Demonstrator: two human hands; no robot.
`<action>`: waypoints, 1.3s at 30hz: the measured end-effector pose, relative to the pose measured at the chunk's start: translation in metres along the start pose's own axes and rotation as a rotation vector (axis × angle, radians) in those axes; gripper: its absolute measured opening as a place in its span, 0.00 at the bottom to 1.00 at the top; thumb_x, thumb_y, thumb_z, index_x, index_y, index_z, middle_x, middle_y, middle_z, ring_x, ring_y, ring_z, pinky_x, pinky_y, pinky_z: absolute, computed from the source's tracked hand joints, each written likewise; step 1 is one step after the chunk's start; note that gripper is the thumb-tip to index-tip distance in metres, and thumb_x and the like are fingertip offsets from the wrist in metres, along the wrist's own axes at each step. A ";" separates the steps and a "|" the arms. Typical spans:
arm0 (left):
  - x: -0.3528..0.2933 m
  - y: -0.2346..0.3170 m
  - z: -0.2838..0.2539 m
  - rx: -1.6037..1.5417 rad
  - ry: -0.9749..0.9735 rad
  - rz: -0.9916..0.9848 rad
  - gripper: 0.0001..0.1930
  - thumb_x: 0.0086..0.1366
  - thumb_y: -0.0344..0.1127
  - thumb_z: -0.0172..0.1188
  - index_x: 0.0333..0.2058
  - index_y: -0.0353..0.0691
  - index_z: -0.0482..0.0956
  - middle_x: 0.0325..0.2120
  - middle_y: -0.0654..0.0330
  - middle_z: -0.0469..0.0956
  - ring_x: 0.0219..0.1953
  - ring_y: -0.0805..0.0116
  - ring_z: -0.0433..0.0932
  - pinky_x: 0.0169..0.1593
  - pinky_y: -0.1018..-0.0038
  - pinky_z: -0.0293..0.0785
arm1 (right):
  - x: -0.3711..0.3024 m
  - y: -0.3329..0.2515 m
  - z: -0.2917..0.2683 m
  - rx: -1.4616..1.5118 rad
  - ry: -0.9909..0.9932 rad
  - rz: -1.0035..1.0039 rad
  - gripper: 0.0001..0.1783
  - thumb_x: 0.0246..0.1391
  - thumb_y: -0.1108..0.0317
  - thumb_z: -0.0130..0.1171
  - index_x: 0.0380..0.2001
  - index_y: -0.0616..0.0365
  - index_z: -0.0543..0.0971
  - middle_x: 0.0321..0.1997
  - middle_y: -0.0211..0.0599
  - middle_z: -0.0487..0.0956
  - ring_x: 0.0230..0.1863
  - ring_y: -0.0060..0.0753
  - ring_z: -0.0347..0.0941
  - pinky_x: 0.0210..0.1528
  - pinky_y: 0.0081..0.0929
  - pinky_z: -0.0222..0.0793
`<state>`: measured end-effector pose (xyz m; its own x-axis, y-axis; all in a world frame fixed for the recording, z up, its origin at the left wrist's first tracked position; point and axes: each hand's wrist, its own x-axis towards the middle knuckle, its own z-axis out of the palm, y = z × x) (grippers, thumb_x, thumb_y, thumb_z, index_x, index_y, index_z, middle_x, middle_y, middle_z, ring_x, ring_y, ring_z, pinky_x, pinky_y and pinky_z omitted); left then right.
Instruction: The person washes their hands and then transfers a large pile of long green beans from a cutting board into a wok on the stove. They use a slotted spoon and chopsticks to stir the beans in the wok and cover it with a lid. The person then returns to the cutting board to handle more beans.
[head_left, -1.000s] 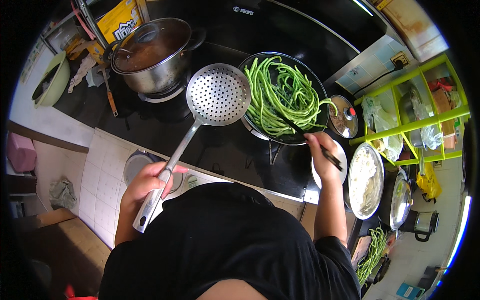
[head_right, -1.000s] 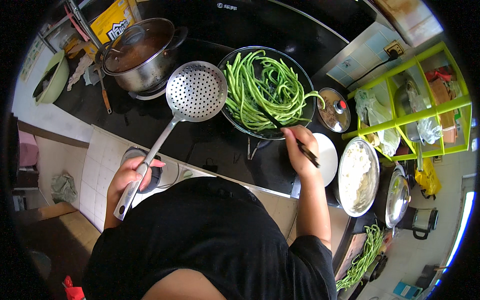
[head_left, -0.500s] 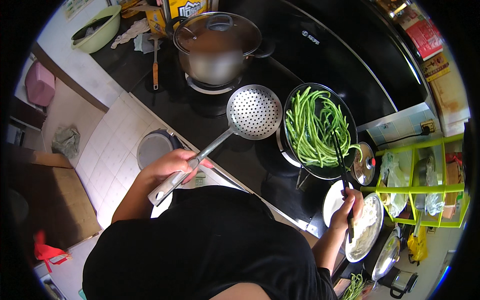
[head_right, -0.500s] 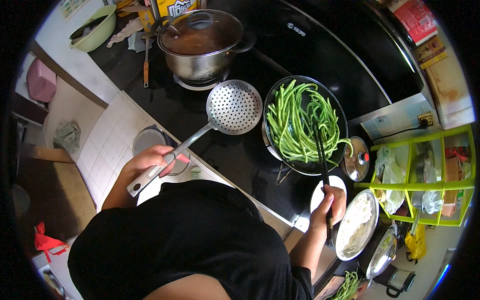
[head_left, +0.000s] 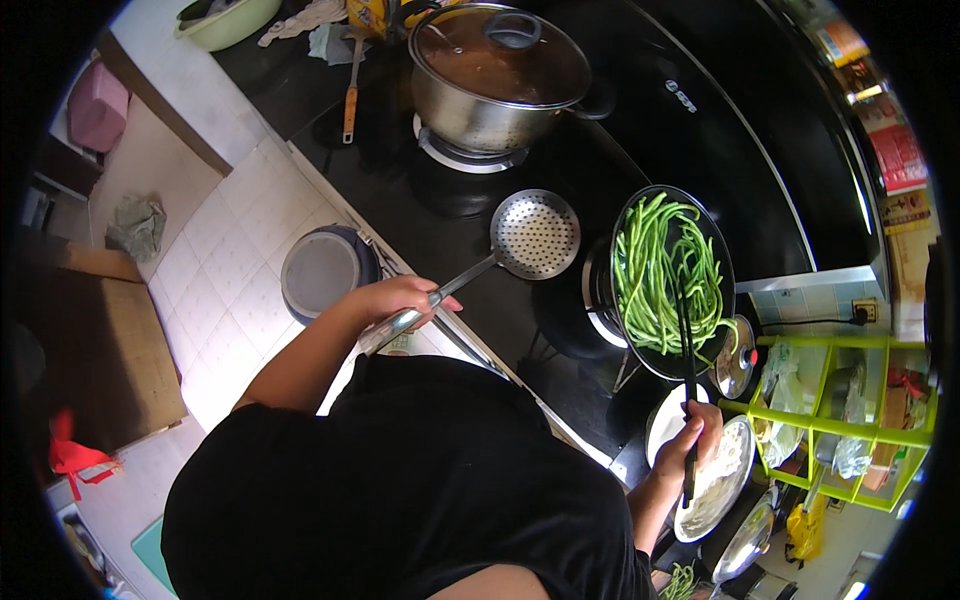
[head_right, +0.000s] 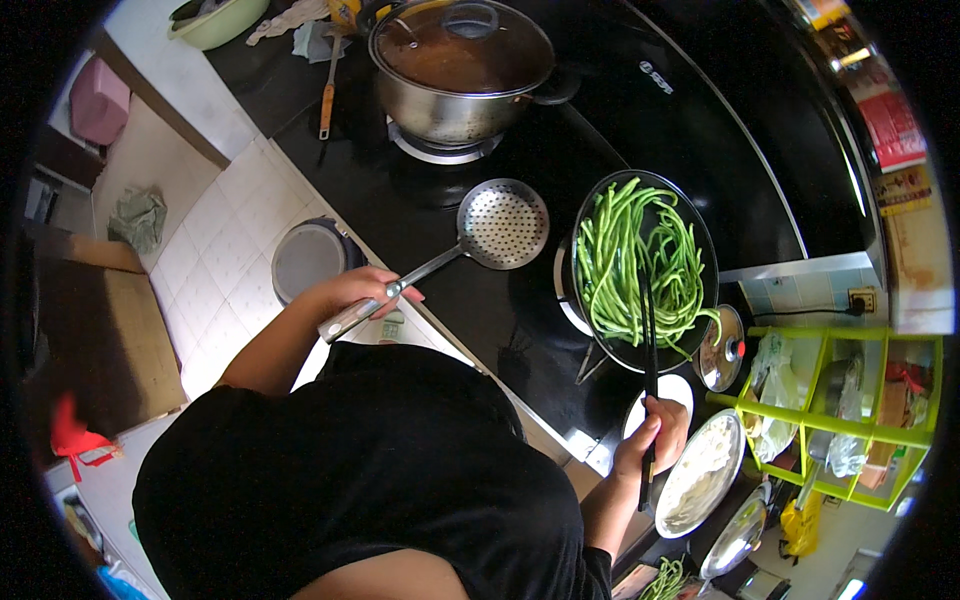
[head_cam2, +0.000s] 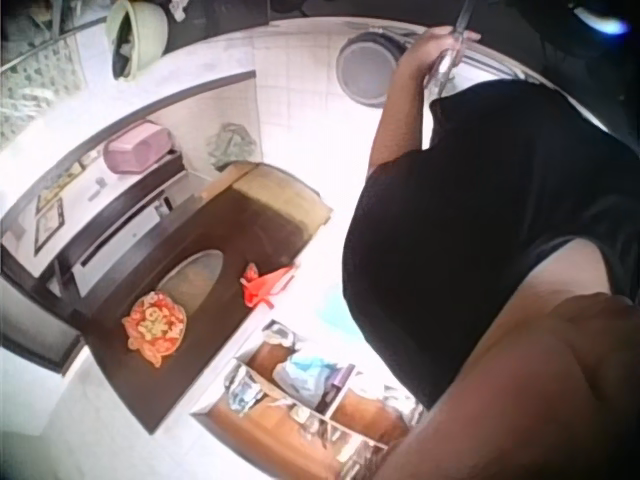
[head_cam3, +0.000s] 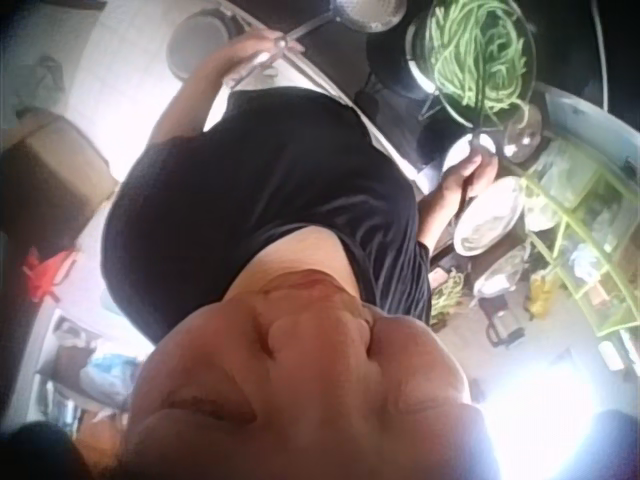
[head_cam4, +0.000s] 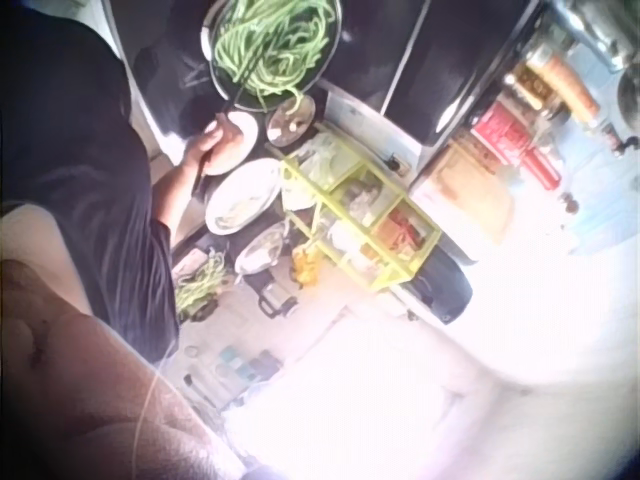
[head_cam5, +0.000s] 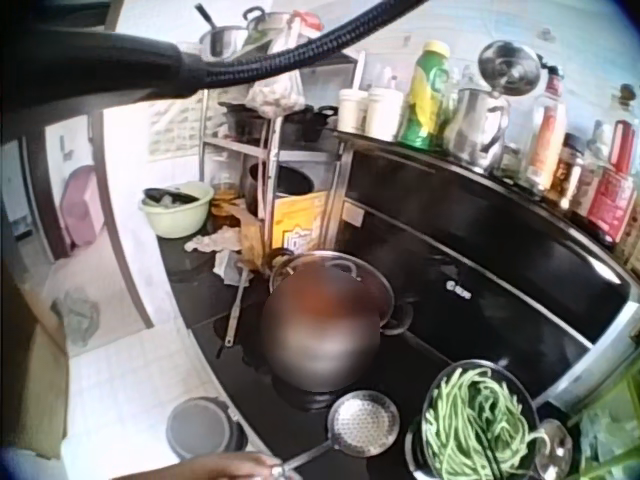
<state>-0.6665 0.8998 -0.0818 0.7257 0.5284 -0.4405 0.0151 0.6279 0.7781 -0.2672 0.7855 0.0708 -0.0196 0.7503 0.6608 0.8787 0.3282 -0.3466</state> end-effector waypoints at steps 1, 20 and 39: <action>0.003 -0.005 -0.007 -0.022 -0.035 0.012 0.30 0.45 0.30 0.49 0.51 0.26 0.67 0.15 0.63 0.70 0.20 0.76 0.70 0.28 0.83 0.64 | 0.000 0.001 0.002 -0.003 -0.002 0.004 0.18 0.61 0.59 0.44 0.29 0.64 0.73 0.26 0.40 0.72 0.26 0.32 0.68 0.26 0.24 0.62; 0.002 -0.075 -0.126 -0.294 0.377 -0.090 0.15 0.61 0.38 0.53 0.41 0.33 0.76 0.38 0.54 0.78 0.40 0.67 0.78 0.45 0.75 0.73 | 0.016 -0.034 0.026 -0.002 -0.051 -0.004 0.18 0.59 0.60 0.45 0.26 0.65 0.73 0.24 0.43 0.72 0.26 0.40 0.68 0.29 0.31 0.63; 0.041 -0.122 -0.202 -0.911 0.739 0.024 0.13 0.67 0.46 0.47 0.36 0.42 0.71 0.27 0.62 0.75 0.29 0.70 0.75 0.33 0.75 0.74 | 0.012 -0.049 0.036 -0.010 -0.058 0.032 0.12 0.56 0.65 0.49 0.25 0.62 0.73 0.24 0.40 0.74 0.25 0.38 0.70 0.28 0.31 0.65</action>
<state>-0.7771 0.9603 -0.2850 0.1386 0.5612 -0.8160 -0.7088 0.6316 0.3140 -0.3278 0.7992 0.0719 -0.0189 0.7925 0.6095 0.8840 0.2981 -0.3602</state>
